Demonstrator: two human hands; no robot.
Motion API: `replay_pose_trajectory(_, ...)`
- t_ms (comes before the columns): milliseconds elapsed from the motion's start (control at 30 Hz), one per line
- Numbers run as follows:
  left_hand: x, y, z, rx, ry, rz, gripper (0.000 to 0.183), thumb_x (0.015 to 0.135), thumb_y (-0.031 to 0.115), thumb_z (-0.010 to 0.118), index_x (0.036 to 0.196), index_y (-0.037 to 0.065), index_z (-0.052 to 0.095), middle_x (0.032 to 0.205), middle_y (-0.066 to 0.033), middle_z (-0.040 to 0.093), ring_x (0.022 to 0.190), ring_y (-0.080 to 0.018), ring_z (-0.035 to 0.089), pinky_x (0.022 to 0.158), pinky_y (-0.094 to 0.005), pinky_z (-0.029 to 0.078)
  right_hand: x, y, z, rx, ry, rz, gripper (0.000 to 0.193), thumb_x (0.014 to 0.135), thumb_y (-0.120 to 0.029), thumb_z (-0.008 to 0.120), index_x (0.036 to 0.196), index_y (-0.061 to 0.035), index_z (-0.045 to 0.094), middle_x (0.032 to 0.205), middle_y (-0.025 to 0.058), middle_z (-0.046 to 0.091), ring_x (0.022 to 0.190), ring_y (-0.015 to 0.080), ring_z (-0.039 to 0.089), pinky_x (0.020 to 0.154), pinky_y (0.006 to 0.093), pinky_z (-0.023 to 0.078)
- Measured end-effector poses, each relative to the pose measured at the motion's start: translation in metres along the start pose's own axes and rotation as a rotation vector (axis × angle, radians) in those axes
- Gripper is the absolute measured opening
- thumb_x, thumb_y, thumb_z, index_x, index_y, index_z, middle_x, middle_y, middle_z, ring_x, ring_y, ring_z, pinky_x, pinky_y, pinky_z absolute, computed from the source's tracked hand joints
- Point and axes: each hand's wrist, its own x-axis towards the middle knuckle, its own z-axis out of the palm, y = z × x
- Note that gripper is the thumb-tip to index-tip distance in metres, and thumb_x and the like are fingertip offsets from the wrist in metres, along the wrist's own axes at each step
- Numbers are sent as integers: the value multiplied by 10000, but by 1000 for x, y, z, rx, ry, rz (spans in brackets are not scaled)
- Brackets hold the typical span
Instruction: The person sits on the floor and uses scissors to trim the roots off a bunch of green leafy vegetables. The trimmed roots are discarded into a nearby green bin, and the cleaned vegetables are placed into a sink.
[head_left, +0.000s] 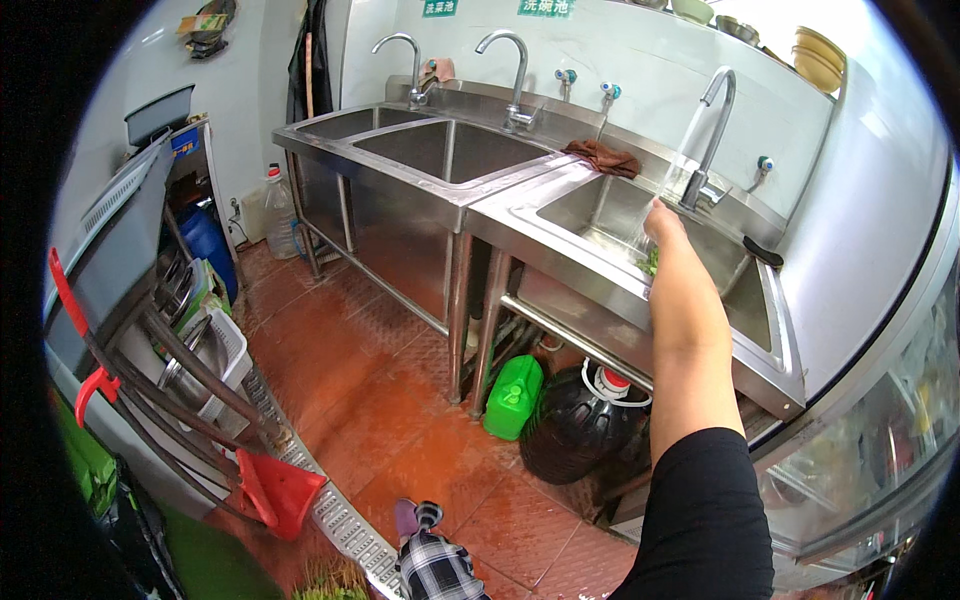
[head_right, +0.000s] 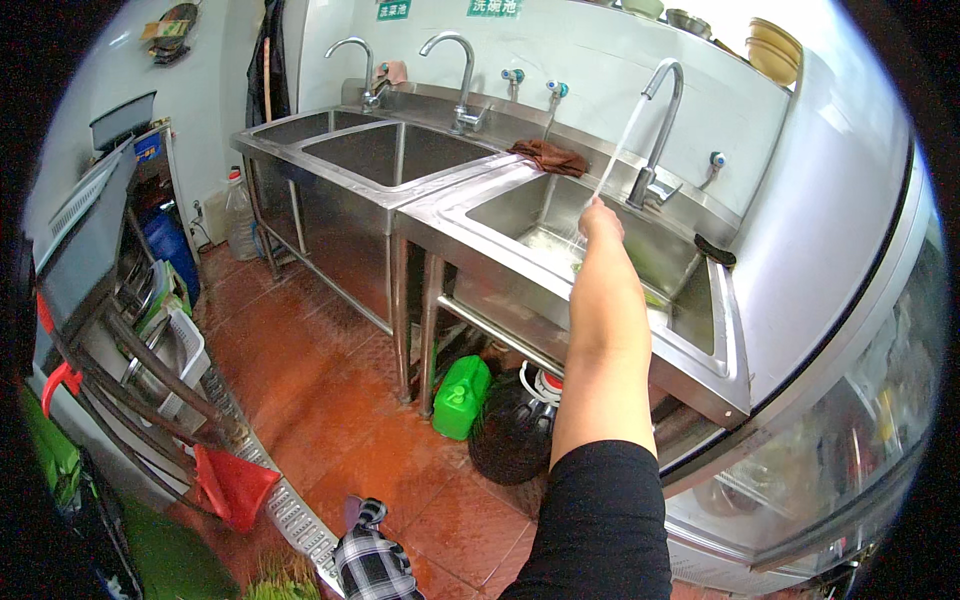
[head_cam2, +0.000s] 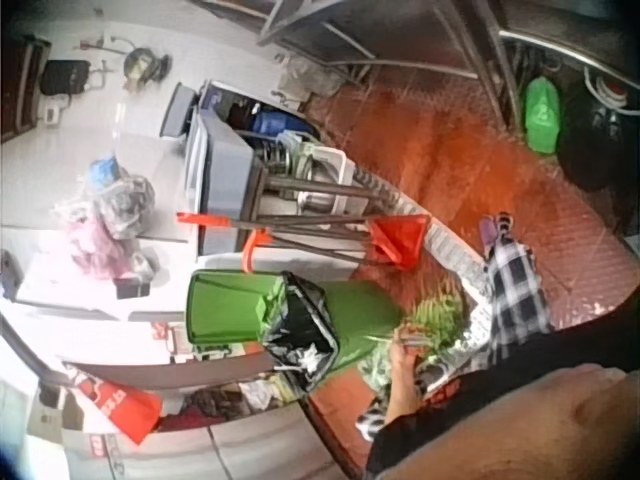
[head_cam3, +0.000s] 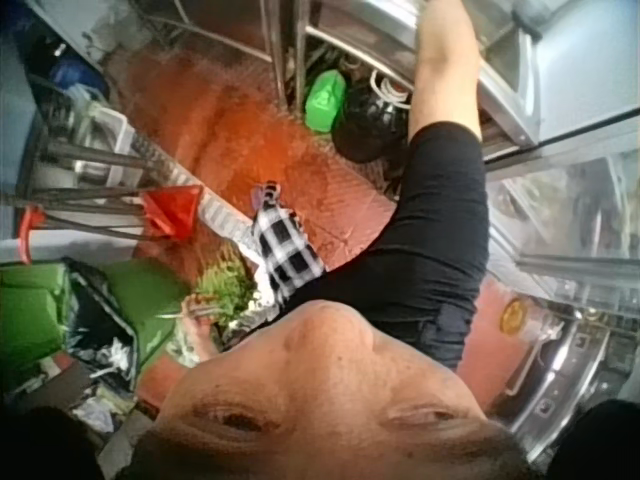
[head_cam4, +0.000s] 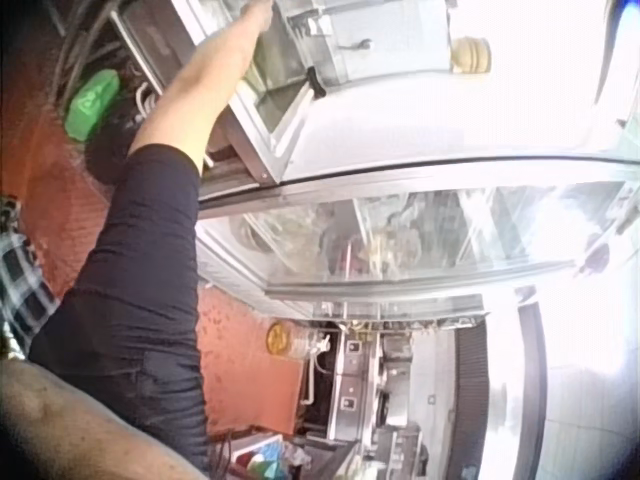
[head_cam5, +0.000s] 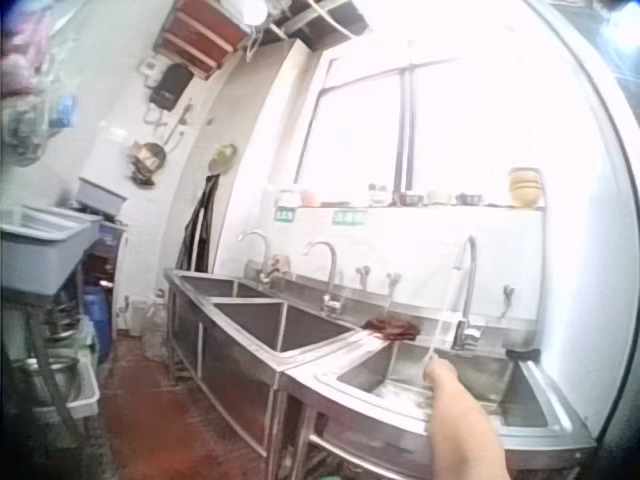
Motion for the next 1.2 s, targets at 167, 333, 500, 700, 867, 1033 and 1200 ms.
replay_pose_trajectory(167,-12,-11,61,-28,134,-5,306,931,347,486,1101,100,544,889,-65,620,723,-235,607,609,-436,525,-3,9,-6,-189,104,-203,428,925,-197,383,1347,-249,431,1340,86,483,1246,264,454,1016,412,384)
replay_pose_trajectory(333,-29,2,81,-240,31,99,212,915,314,499,971,112,531,866,-53,568,739,-216,521,709,-378,472,-160,-54,-49,-26,558,-627,408,919,-214,425,1326,-236,430,956,168,597,859,332,579,738,445,458)
replay_pose_trajectory(500,4,-45,61,-299,243,30,338,950,332,439,1053,16,497,931,-114,564,772,-234,536,704,-409,489,-453,-89,75,545,-6,-1183,320,882,-112,509,1198,-124,551,849,102,654,736,207,622,680,337,495)
replay_pose_trajectory(700,4,-82,70,-565,188,-42,434,977,408,362,1002,9,530,905,-119,582,775,-237,552,741,-401,489,-774,-30,253,271,-1376,-1685,568,810,-81,599,1339,-75,390,1111,188,601,976,320,601,845,395,471)
replay_pose_trajectory(867,-16,-72,78,-323,-45,-206,594,937,553,350,1186,34,498,1096,-115,528,1019,-227,498,922,-404,404,-806,-11,271,-273,-1697,-1311,759,769,-120,603,1404,-91,187,1136,289,542,1041,396,557,845,439,440)
replay_pose_trajectory(1033,48,-46,29,291,-453,-135,610,861,544,537,1213,46,553,1195,-114,576,1130,-188,512,962,-378,416,-771,10,318,191,-1734,-871,558,797,-32,579,1319,-103,392,1009,121,584,878,219,576,731,329,454)
replay_pose_trajectory(1200,202,-73,-111,1060,585,119,196,800,220,621,901,53,645,859,-170,664,823,-319,640,711,-395,506,-780,-33,335,93,-1732,-841,694,824,-352,673,1342,-48,327,1025,120,554,951,213,537,843,332,428)
